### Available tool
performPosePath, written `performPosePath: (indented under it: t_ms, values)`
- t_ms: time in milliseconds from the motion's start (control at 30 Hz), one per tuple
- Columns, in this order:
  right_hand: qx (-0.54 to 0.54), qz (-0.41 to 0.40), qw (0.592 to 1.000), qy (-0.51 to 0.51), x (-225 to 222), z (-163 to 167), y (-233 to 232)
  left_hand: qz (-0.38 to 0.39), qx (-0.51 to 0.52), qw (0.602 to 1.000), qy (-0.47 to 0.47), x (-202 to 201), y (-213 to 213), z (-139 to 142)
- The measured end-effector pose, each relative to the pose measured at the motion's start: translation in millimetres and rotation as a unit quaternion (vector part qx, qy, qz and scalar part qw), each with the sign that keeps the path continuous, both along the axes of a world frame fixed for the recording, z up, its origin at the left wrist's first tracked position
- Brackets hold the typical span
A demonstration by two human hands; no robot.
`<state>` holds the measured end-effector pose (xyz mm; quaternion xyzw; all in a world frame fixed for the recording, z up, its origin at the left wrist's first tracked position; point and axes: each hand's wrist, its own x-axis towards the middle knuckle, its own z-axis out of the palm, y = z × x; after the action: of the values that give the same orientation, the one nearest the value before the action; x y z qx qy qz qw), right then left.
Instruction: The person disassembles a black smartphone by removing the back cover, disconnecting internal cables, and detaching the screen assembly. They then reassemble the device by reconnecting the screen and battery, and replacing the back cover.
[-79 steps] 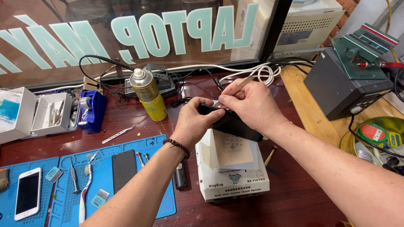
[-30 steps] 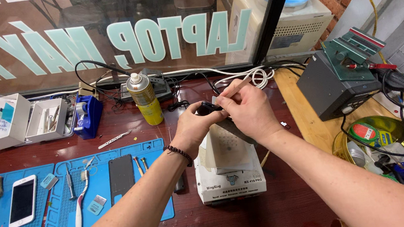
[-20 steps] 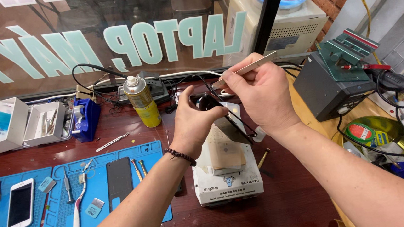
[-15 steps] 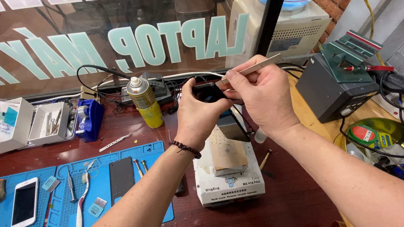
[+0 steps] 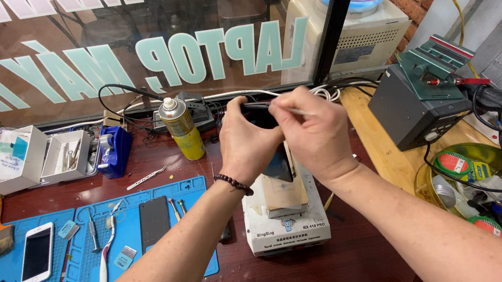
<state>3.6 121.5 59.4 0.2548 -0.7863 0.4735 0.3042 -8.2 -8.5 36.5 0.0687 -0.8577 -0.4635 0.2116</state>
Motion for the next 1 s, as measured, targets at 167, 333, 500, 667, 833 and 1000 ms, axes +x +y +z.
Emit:
performPosePath:
  t_ms: [167, 333, 500, 667, 833, 1000]
  values:
    - [-0.008, -0.035, 0.997, -0.069, 1.6, -7.8, 3.5, -0.038, 0.027, 0.999, -0.003, 3.5, 5.6, -9.4]
    - [-0.188, 0.032, 0.962, -0.197, -19.2, -4.5, 19.8, -0.107, 0.086, 0.990, -0.016, -13.6, -12.2, -10.7]
    - [-0.193, 0.123, 0.907, -0.354, -31.1, -8.9, 38.0, -0.182, 0.412, 0.873, -0.188, -24.1, -30.0, -15.6]
    - [-0.070, 0.119, 0.914, -0.382, -12.6, -34.6, 30.2, -0.273, 0.520, 0.787, -0.186, -17.5, -35.6, -37.0]
    - [-0.109, 0.060, 0.908, -0.401, -19.3, -42.7, 32.4, -0.281, 0.600, 0.727, -0.180, -15.0, -41.2, -62.7]
    - [-0.138, 0.019, 0.896, -0.422, -31.5, -52.5, 40.5, -0.285, 0.658, 0.672, -0.188, -18.2, -42.6, -83.0]
